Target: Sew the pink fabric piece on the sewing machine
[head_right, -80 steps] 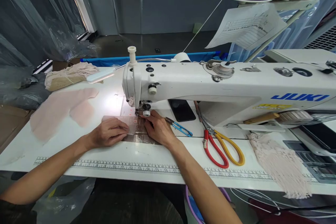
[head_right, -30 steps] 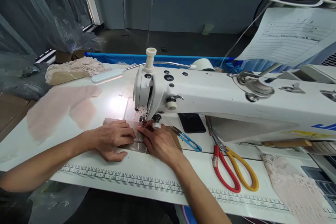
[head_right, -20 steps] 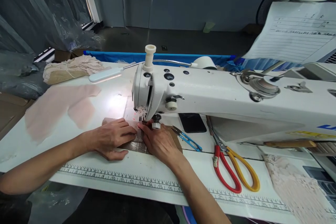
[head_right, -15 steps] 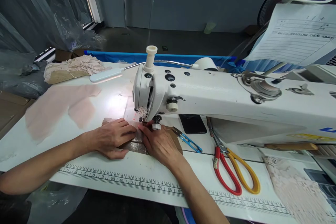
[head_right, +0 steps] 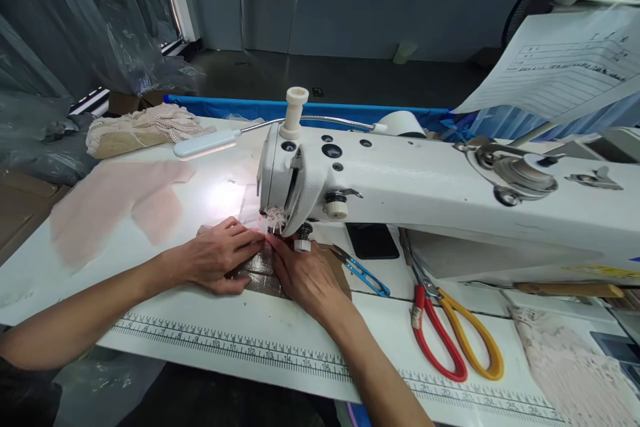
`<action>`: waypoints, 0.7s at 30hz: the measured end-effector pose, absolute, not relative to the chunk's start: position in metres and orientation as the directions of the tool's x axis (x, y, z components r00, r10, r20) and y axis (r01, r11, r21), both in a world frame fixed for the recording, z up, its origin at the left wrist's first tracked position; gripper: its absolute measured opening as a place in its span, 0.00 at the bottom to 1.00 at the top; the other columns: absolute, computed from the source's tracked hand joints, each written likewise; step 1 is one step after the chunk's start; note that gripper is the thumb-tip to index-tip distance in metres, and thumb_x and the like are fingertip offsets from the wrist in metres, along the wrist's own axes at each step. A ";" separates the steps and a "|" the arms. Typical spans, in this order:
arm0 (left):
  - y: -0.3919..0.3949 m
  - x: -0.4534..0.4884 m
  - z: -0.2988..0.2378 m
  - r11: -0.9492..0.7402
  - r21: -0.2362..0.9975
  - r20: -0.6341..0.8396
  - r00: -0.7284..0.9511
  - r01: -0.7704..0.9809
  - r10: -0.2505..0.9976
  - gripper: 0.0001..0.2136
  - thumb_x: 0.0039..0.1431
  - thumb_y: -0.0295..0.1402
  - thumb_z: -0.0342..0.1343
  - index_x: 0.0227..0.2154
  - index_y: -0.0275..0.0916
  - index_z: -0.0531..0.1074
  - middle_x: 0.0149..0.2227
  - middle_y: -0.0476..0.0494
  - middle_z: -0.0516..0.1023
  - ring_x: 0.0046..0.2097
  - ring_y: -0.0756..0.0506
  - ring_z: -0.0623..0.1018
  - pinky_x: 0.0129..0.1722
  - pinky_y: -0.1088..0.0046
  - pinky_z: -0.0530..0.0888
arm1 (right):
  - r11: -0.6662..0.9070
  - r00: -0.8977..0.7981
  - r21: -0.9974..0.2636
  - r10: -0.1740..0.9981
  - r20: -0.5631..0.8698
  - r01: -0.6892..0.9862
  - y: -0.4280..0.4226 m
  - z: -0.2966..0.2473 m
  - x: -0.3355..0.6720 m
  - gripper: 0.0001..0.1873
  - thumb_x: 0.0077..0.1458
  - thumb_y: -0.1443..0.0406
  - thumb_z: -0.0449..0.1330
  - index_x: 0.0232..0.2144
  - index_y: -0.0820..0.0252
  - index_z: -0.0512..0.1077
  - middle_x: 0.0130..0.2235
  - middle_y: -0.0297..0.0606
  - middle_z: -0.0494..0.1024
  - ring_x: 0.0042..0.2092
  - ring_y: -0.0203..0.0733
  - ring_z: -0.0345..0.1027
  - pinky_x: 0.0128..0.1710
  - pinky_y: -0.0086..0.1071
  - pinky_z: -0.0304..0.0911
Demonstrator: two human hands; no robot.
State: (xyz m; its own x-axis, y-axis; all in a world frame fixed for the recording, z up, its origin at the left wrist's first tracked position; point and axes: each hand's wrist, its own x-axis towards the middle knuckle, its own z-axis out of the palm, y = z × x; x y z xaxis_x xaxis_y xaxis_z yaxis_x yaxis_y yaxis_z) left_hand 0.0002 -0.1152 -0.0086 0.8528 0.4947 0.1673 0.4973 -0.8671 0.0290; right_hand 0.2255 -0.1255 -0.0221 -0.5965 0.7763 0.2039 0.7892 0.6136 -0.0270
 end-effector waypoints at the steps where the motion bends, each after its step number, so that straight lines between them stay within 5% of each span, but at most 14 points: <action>1: -0.115 0.000 -0.009 -0.866 0.027 0.175 0.851 0.499 0.496 0.22 0.60 0.43 0.49 0.48 0.29 0.69 0.47 0.32 0.73 0.43 0.38 0.71 0.43 0.58 0.68 | 0.620 -0.599 -0.037 0.771 0.213 0.784 -0.126 -0.022 0.225 0.21 0.66 0.64 0.46 0.55 0.58 0.72 0.38 0.45 0.79 0.27 0.39 0.69 0.32 0.33 0.63; 6: -0.113 0.001 -0.011 -0.849 0.023 0.188 0.831 0.529 0.523 0.24 0.59 0.44 0.49 0.50 0.28 0.67 0.49 0.31 0.71 0.43 0.38 0.71 0.43 0.59 0.68 | 0.678 -0.632 -0.127 0.726 0.271 0.724 -0.128 -0.018 0.226 0.19 0.65 0.67 0.48 0.53 0.59 0.73 0.44 0.48 0.78 0.38 0.43 0.73 0.35 0.32 0.66; 21: -0.101 0.002 -0.004 -0.826 0.018 0.130 0.818 0.563 0.560 0.27 0.59 0.47 0.49 0.51 0.27 0.67 0.51 0.31 0.70 0.45 0.38 0.70 0.44 0.59 0.68 | 0.607 -0.575 -0.201 0.794 0.200 0.769 -0.127 -0.022 0.222 0.21 0.64 0.68 0.49 0.56 0.57 0.71 0.47 0.49 0.76 0.39 0.45 0.73 0.39 0.37 0.70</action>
State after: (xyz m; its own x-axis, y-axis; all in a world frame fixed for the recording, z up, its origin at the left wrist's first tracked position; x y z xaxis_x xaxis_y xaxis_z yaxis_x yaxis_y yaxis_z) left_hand 0.0021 -0.1013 -0.0041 0.8181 0.5601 0.1305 0.5628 -0.8264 0.0184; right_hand 0.2224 -0.1270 -0.0217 -0.5745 0.7936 0.2005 0.7686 0.6073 -0.2010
